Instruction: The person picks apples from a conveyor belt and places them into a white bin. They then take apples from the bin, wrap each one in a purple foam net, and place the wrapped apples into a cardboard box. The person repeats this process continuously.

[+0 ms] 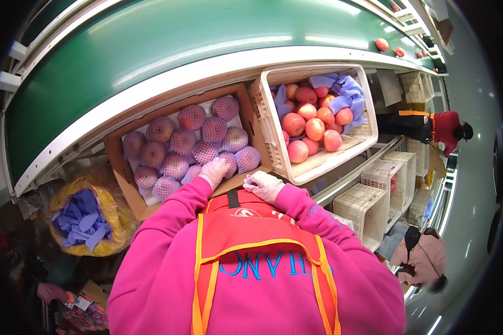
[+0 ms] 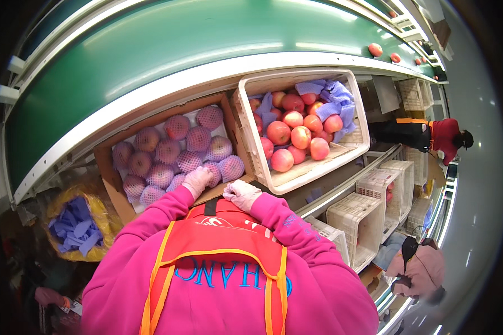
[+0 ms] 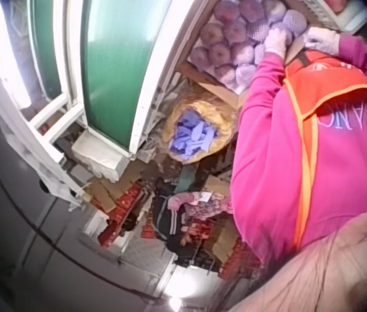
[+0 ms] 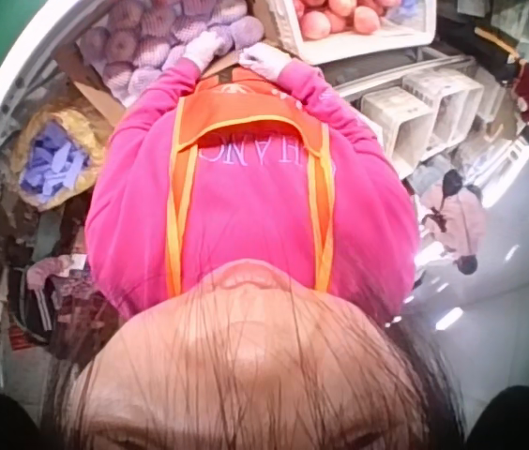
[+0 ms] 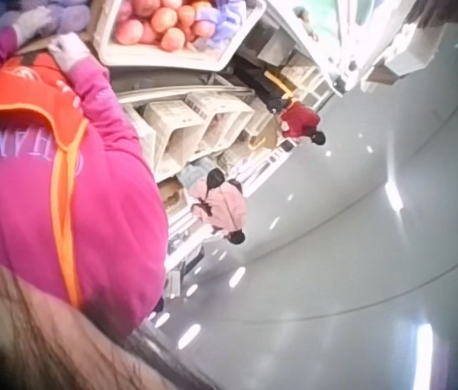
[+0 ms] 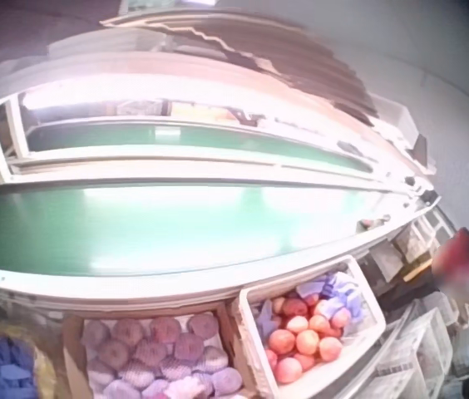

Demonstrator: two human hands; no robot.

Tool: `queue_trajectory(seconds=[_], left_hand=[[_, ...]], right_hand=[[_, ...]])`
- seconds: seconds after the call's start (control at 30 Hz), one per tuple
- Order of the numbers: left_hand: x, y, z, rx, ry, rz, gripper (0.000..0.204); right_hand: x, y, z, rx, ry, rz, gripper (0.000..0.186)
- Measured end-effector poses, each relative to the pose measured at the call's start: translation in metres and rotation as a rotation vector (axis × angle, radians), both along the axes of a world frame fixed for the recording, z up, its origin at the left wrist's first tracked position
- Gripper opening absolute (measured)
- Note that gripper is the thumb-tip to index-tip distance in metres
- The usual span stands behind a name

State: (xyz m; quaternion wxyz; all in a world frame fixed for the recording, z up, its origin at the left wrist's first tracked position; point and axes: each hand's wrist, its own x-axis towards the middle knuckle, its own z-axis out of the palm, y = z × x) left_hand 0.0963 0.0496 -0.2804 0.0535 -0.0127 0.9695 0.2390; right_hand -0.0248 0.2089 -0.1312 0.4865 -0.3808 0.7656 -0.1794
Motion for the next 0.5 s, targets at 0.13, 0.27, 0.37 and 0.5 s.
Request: queue_trajectory(seconds=[0.13, 0.27, 0.37, 0.5], left_hand=[[0.01, 0.012, -0.049, -0.064, -0.059, 0.099, 0.009], [0.01, 0.009, -0.034, -0.149, 0.042, 0.03, 0.014], [0.007, 0.004, -0.052, -0.259, -0.045, 0.001, 0.015], [0.002, 0.011, -0.022, -0.341, -0.092, -0.055, 0.017]], right_hand=[[-0.005, 0.005, 0.019, 0.121, 0.019, 0.038, 0.024], [-0.009, 0.002, 0.025, 0.054, 0.051, 0.126, 0.022], [-0.007, -0.002, 0.032, -0.069, 0.081, 0.112, 0.028], [-0.013, 0.012, 0.023, -0.021, 0.037, 0.15, 0.03]])
